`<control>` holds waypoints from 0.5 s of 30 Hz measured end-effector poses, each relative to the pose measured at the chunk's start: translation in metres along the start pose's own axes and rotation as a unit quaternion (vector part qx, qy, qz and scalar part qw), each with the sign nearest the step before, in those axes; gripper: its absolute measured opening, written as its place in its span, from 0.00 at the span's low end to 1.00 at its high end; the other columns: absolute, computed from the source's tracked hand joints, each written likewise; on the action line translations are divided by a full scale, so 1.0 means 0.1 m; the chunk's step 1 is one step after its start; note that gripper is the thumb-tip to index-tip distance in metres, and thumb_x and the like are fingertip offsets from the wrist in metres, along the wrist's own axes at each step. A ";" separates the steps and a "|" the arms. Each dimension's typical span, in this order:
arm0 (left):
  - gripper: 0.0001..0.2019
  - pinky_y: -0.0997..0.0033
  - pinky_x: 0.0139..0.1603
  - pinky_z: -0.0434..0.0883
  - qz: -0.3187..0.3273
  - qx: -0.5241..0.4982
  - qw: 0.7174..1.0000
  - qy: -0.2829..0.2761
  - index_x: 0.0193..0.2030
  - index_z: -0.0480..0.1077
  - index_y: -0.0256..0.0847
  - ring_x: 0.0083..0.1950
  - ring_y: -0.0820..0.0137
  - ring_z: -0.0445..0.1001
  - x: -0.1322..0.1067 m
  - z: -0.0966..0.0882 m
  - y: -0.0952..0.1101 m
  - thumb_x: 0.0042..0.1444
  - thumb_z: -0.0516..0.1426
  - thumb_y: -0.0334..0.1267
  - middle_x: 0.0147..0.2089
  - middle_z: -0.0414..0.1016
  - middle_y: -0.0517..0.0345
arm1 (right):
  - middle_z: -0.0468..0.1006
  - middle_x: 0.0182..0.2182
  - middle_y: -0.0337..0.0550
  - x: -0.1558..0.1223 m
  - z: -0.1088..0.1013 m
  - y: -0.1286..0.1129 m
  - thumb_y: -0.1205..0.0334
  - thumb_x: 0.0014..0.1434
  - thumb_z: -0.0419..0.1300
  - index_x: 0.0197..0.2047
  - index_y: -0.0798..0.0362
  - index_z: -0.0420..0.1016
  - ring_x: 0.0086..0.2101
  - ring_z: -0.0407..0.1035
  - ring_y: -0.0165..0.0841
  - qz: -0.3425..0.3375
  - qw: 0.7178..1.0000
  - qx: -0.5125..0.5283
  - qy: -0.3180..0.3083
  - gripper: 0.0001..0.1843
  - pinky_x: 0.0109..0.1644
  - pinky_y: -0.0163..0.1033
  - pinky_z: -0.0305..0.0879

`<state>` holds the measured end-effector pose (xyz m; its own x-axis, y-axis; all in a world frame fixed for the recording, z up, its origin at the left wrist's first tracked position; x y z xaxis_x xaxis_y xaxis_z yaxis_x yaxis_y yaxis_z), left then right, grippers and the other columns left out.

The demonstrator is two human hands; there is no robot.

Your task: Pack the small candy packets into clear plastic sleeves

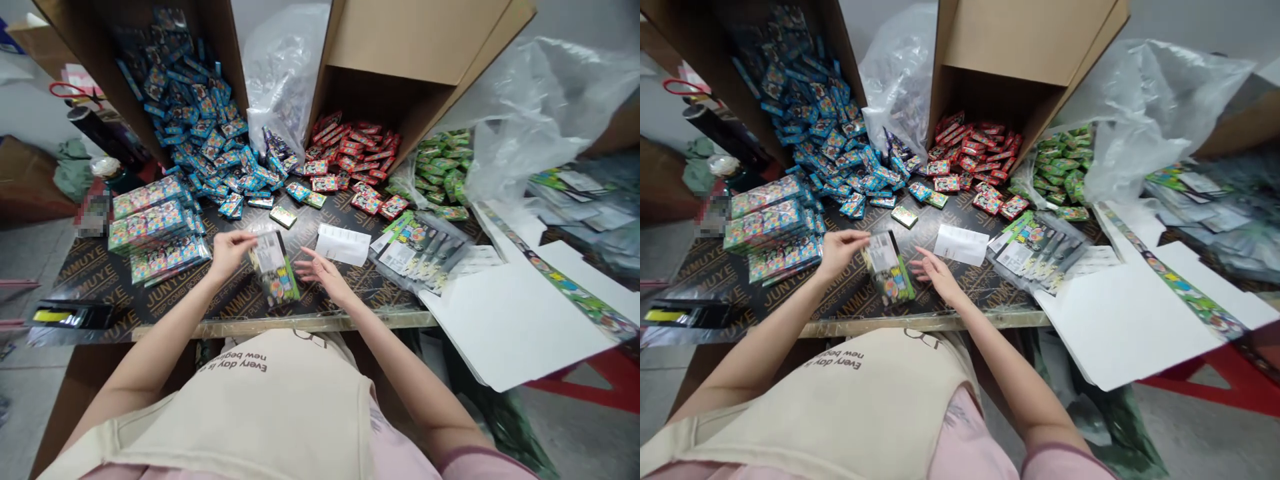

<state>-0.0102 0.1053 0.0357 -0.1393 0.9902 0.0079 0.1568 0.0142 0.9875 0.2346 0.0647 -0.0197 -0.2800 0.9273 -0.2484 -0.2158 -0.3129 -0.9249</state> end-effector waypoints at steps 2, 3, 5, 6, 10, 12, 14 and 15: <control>0.10 0.71 0.32 0.71 -0.111 -0.069 0.990 0.059 0.26 0.78 0.36 0.26 0.71 0.73 0.20 -0.16 -0.13 0.33 0.69 0.34 0.24 0.77 0.56 | 0.81 0.37 0.41 -0.05 0.07 0.02 0.46 0.54 0.64 0.59 0.46 0.68 0.35 0.76 0.33 0.009 0.999 0.015 -0.039 0.31 0.36 0.37 0.74; 0.11 0.73 0.30 0.70 -0.161 -0.097 0.980 0.071 0.25 0.77 0.35 0.25 0.73 0.72 0.28 -0.21 -0.19 0.32 0.69 0.33 0.22 0.76 0.57 | 0.81 0.34 0.39 -0.07 0.12 0.00 0.48 0.54 0.64 0.60 0.45 0.67 0.33 0.76 0.32 -0.001 0.998 0.020 -0.058 0.32 0.36 0.37 0.74; 0.10 0.74 0.27 0.70 -0.233 -0.129 0.961 0.066 0.23 0.74 0.33 0.23 0.74 0.71 0.38 -0.25 -0.31 0.31 0.69 0.30 0.20 0.74 0.57 | 0.81 0.31 0.36 -0.11 0.22 -0.11 0.51 0.53 0.66 0.60 0.46 0.66 0.30 0.76 0.32 -0.031 0.995 0.028 -0.086 0.32 0.37 0.39 0.74; 0.10 0.74 0.26 0.70 -0.255 -0.133 0.956 0.059 0.22 0.73 0.32 0.22 0.73 0.71 0.39 -0.24 -0.36 0.31 0.69 0.28 0.19 0.73 0.57 | 0.80 0.30 0.36 -0.12 0.28 -0.18 0.52 0.52 0.66 0.59 0.46 0.68 0.30 0.76 0.32 -0.044 0.994 0.033 -0.091 0.31 0.38 0.40 0.75; 0.08 0.74 0.25 0.72 -0.329 -0.145 0.933 0.014 0.22 0.71 0.32 0.21 0.73 0.72 0.26 -0.08 -0.57 0.34 0.66 0.23 0.18 0.72 0.56 | 0.81 0.31 0.36 -0.08 0.47 -0.43 0.53 0.49 0.68 0.52 0.48 0.75 0.29 0.77 0.33 -0.066 0.994 0.051 -0.077 0.26 0.37 0.40 0.75; 0.07 0.72 0.26 0.73 -0.356 -0.157 0.921 -0.011 0.24 0.72 0.32 0.22 0.72 0.73 0.13 0.03 -0.66 0.36 0.65 0.22 0.20 0.73 0.54 | 0.81 0.29 0.37 -0.02 0.57 -0.54 0.51 0.49 0.68 0.50 0.50 0.75 0.28 0.77 0.34 -0.059 0.993 0.050 -0.084 0.26 0.35 0.41 0.76; 0.07 0.68 0.28 0.76 -0.370 -0.174 0.912 -0.027 0.26 0.73 0.33 0.25 0.68 0.75 0.01 0.14 -0.72 0.39 0.64 0.23 0.23 0.75 0.51 | 0.80 0.25 0.38 0.07 0.66 -0.67 0.48 0.49 0.67 0.47 0.52 0.76 0.26 0.77 0.35 -0.051 0.994 0.040 -0.086 0.25 0.32 0.40 0.76; 0.06 0.66 0.29 0.76 -0.371 -0.184 0.910 -0.029 0.27 0.73 0.33 0.27 0.66 0.76 -0.03 0.18 -0.73 0.40 0.64 0.24 0.25 0.76 0.50 | 0.80 0.24 0.38 0.12 0.69 -0.73 0.47 0.48 0.67 0.45 0.52 0.77 0.25 0.77 0.36 -0.048 0.995 0.033 -0.082 0.23 0.30 0.39 0.75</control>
<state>-0.0039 0.1035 -0.0395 -0.0200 0.7332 -0.6797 -0.2979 0.6445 0.7041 0.1823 0.0842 0.0647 -0.4027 0.9095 -0.1036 -0.3088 -0.2415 -0.9200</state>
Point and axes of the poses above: each hand's wrist, its own x-axis towards the middle knuckle, its own z-axis out of the palm, y = z × x, the point moved 2 cm from there along x, towards the middle knuckle
